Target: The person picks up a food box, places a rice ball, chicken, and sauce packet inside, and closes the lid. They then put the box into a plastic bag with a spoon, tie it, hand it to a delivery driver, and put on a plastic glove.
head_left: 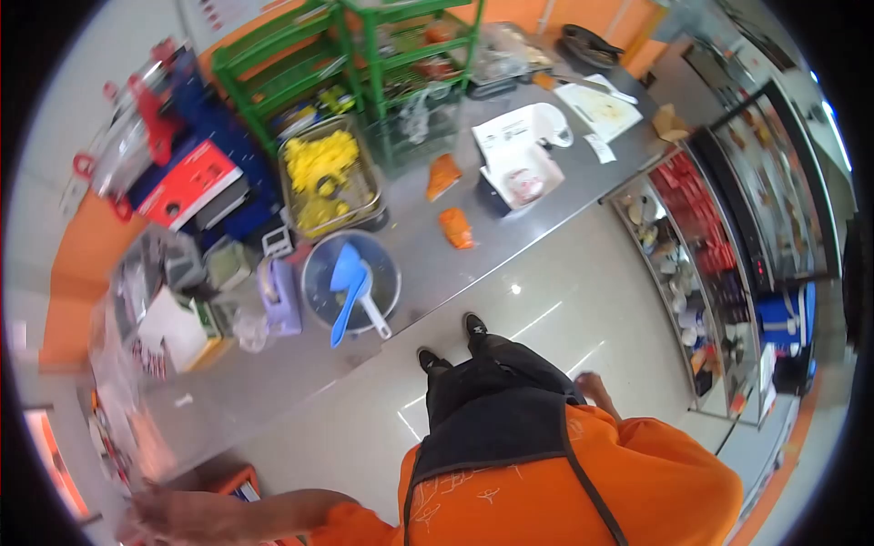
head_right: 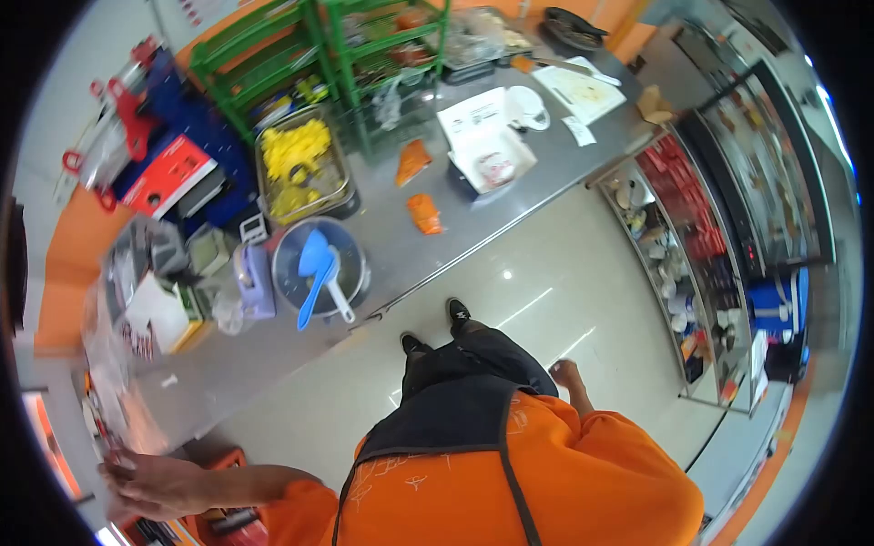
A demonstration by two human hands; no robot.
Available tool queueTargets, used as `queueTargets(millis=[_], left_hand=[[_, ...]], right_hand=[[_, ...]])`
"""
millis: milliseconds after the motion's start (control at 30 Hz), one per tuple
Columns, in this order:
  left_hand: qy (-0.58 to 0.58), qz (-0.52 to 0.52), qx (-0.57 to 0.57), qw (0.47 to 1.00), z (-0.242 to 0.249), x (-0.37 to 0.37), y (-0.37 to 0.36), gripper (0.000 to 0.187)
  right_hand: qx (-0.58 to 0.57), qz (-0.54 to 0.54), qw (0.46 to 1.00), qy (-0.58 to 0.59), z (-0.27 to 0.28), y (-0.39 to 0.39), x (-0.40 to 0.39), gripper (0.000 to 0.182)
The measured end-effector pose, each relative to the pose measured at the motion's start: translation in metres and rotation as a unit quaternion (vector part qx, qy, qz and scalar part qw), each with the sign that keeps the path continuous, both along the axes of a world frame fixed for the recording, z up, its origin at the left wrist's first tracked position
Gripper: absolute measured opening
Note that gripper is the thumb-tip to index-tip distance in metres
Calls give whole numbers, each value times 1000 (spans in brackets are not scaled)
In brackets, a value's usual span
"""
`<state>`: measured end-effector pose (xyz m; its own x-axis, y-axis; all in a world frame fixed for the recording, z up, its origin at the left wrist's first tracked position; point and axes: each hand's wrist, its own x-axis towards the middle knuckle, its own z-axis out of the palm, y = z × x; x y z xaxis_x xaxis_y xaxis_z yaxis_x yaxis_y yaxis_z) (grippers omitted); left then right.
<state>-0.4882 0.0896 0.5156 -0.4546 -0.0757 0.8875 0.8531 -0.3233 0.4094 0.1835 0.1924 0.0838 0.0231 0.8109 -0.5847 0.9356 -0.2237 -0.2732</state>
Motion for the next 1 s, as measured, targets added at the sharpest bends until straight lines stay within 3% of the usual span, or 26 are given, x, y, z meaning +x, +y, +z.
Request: queueTargets(millis=[67,133,267,333,367,433,633,700,767,900,1000], left_hand=[[-75,8,-48,996,-28,31,29,25],[-222,-33,-51,973,-65,55,53,37],[-306,-249,-114,912,-94,144,136,20],[-286,-307,-173,891,-94,178,172,23],[-275,-333,-202,879,-94,196,191,24],[-202,-355,-252,877,-90,223,227,22],[-141,-378,-364,839,-107,348,369,15],[-226,-471,-367,770,-158,434,460,15],[-189,-430,-432,770,-201,486,524,22],[-253,-325,-499,762,-316,552,633,38],[-274,-249,-537,758,-344,579,676,40]], right_hand=[[-86,-66,993,-51,-9,-47,32,19],[-132,-140,980,-54,3,-69,47,19],[-120,-256,959,9,16,-65,46,21],[-84,-264,961,26,21,-44,40,20],[49,4,999,1,9,-40,51,21],[29,-210,971,113,-9,-13,65,21],[107,-346,909,205,-47,52,157,17],[104,-364,912,160,-39,48,209,16],[106,-383,908,133,-30,67,246,15],[59,-431,892,126,-21,91,292,14],[9,-479,867,137,-14,130,313,15]])
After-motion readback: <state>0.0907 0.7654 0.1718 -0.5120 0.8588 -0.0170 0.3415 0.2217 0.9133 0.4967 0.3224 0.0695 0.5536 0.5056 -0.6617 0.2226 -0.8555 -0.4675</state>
